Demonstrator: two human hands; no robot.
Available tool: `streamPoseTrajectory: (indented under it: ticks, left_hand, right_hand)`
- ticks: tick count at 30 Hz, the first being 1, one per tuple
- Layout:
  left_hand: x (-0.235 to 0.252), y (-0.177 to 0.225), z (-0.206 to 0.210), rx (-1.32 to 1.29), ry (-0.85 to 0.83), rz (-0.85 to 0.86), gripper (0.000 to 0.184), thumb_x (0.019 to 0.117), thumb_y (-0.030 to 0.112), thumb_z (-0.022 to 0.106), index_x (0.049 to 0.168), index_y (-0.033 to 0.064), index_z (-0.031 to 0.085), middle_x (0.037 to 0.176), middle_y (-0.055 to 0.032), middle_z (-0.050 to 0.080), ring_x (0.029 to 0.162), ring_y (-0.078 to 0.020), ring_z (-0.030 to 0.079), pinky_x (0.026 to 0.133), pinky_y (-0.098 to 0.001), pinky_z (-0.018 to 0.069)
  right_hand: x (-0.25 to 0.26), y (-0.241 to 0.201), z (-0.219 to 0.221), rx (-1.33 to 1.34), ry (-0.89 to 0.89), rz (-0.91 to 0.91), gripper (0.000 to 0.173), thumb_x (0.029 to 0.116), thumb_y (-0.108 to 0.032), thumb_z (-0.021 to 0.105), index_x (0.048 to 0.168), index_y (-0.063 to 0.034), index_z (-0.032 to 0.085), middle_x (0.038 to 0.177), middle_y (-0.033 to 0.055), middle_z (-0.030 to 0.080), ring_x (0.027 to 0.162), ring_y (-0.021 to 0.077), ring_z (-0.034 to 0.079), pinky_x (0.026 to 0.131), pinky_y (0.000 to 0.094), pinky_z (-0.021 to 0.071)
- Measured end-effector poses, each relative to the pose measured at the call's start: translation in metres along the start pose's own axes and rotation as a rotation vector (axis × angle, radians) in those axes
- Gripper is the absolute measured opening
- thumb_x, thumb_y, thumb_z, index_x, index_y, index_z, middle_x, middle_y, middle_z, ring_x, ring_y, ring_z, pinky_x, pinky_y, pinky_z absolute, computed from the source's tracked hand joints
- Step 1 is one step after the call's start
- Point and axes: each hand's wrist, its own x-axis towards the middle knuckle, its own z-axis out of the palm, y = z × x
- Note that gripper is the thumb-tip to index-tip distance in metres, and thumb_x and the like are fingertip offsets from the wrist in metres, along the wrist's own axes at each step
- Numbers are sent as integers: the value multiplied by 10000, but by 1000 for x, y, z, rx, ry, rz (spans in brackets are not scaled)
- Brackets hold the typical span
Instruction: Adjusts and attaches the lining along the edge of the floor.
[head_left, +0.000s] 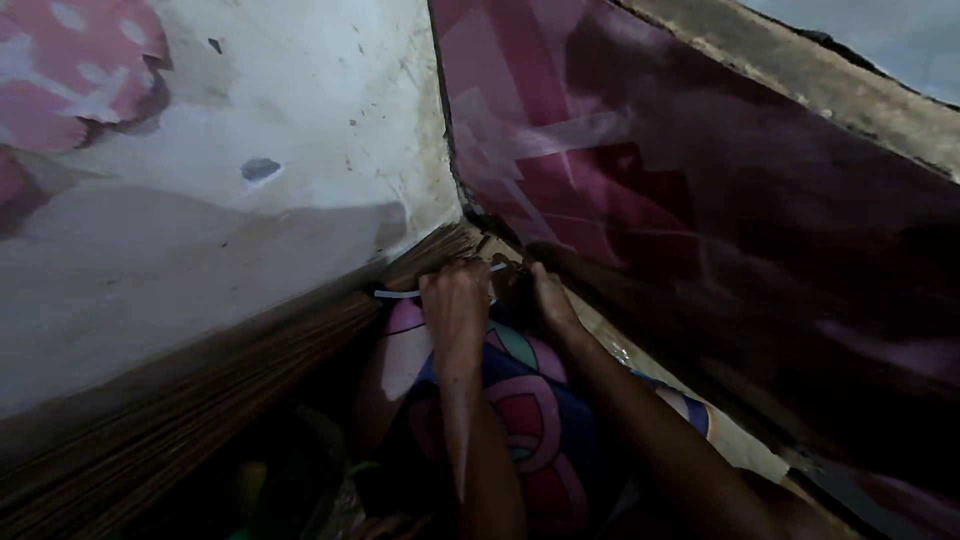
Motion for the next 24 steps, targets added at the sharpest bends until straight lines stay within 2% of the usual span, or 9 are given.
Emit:
streamPoseTrajectory:
  ticks: [2, 3, 8, 11, 14, 17, 21, 24]
  left_hand:
    - [0, 1, -1, 13, -22, -29, 165, 994, 146, 649, 1034, 96, 801, 957, -143, 759, 904, -343, 713, 916, -580, 475]
    - [0, 2, -2, 4, -36, -43, 171, 997, 151, 646, 1037, 97, 802, 964, -141, 761, 912, -342, 713, 926, -580, 470]
    - [0, 5, -8, -46, -56, -64, 169, 989, 143, 650, 1018, 85, 806, 951, -153, 760, 915, -354, 713, 941, -607, 453]
    - [-3, 2, -8, -22, -63, -53, 167, 981, 146, 655, 1034, 107, 809, 954, -141, 761, 914, -346, 712, 944, -603, 450]
    - [-5, 4, -14, -30, -89, -62, 162, 977, 141, 659, 1024, 99, 808, 953, -145, 759, 918, -346, 711, 953, -604, 444]
    - [-7, 6, -20, -49, -98, -99, 163, 985, 142, 658, 1035, 88, 803, 964, -160, 753, 941, -357, 704, 985, -610, 433]
    - [-9, 5, -16, -21, -74, -86, 146, 971, 125, 670, 1011, 94, 807, 926, -154, 751, 912, -350, 705, 968, -602, 437]
    - [-9, 12, -23, 8, -123, -147, 146, 976, 116, 662, 1003, 73, 798, 944, -176, 749, 928, -371, 700, 984, -613, 420]
  right_hand:
    - [-2, -4, 0, -83, -6, -5, 506, 1133, -335, 300, 1114, -16, 693, 948, 109, 644, 875, 175, 590, 820, 380, 489]
    - [-1, -4, 0, -115, -5, -12, 499, 1132, -332, 308, 1142, -9, 689, 1000, 131, 653, 929, 199, 596, 861, 403, 486]
    - [1, -4, -1, -236, -32, -46, 496, 1128, -336, 316, 1171, -20, 696, 1066, 161, 671, 1014, 252, 611, 918, 464, 472]
    - [-4, -7, -4, -327, -72, -60, 473, 1125, -336, 333, 1249, -60, 696, 1178, 183, 687, 1145, 302, 618, 1000, 517, 452]
    - [-4, -5, -5, -348, -93, -64, 454, 1120, -339, 350, 1291, -88, 688, 1190, 169, 691, 1142, 292, 627, 999, 507, 461]
    - [-2, -2, -5, -367, -119, -61, 468, 1118, -342, 339, 1311, -75, 671, 1227, 184, 681, 1186, 310, 616, 1038, 526, 447]
    - [0, 0, -1, -451, -165, -110, 488, 1117, -353, 310, 1362, -104, 651, 1263, 173, 676, 1217, 314, 610, 1054, 532, 440]
    - [-1, -3, 1, -524, -194, -115, 502, 1121, -383, 304, 1346, -109, 659, 1255, 175, 678, 1214, 329, 610, 1050, 551, 438]
